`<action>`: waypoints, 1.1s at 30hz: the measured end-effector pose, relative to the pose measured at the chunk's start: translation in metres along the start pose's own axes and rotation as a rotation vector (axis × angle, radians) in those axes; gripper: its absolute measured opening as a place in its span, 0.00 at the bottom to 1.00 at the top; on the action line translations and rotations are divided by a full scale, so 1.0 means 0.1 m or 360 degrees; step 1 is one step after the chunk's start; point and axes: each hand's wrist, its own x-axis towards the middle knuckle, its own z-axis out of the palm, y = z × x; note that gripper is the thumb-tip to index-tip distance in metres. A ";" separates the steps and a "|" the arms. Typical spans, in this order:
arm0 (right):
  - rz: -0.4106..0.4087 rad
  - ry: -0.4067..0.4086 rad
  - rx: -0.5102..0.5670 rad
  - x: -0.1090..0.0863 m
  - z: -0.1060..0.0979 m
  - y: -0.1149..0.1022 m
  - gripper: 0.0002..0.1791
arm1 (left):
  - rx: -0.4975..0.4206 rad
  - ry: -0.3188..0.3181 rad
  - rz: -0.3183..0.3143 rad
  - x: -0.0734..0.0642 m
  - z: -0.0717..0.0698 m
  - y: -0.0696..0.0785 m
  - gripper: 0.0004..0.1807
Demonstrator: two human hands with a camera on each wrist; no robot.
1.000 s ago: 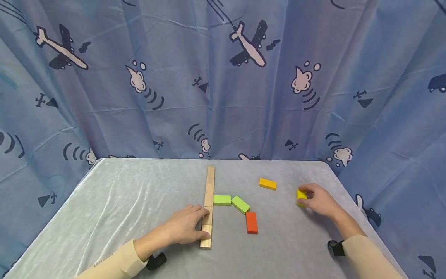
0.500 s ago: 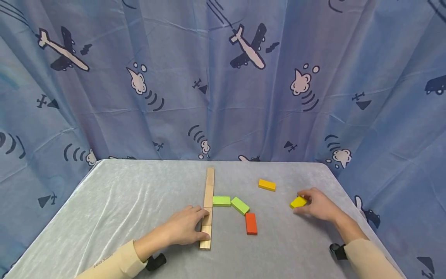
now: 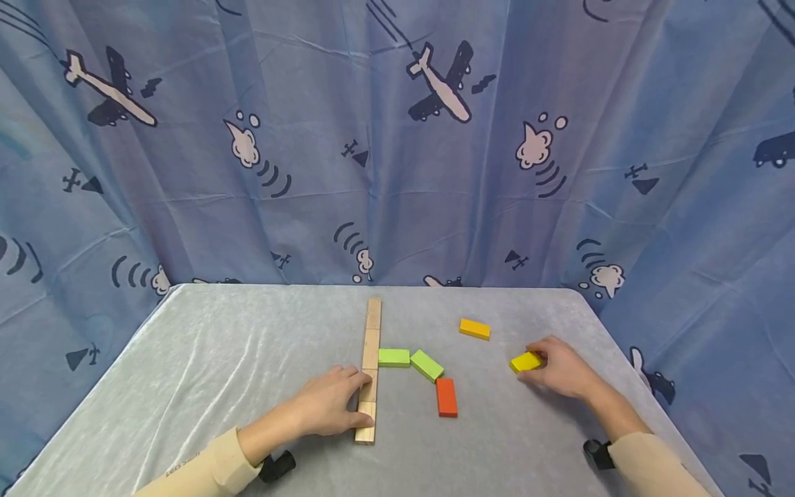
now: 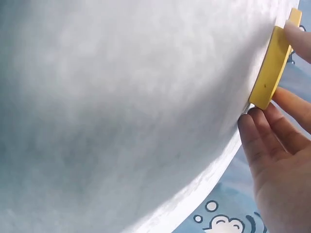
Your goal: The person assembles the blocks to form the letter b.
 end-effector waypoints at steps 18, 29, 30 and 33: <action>-0.0160 0.0049 0.0044 -0.05 0.15 -0.44 0.35 | 0.0009 0.0012 0.0012 -0.01 -0.01 0.01 0.37; -0.0216 -0.0004 0.0073 -0.14 0.18 -0.81 0.34 | -0.0007 -0.0010 0.0010 0.00 -0.01 0.00 0.38; -0.0219 -0.0010 0.0077 -0.14 0.18 -0.84 0.34 | -0.0008 -0.0010 0.0009 0.00 -0.01 0.00 0.37; -0.0240 -0.0014 0.0065 -0.16 0.19 -0.91 0.33 | -0.0005 -0.0004 0.0009 0.00 0.00 0.00 0.37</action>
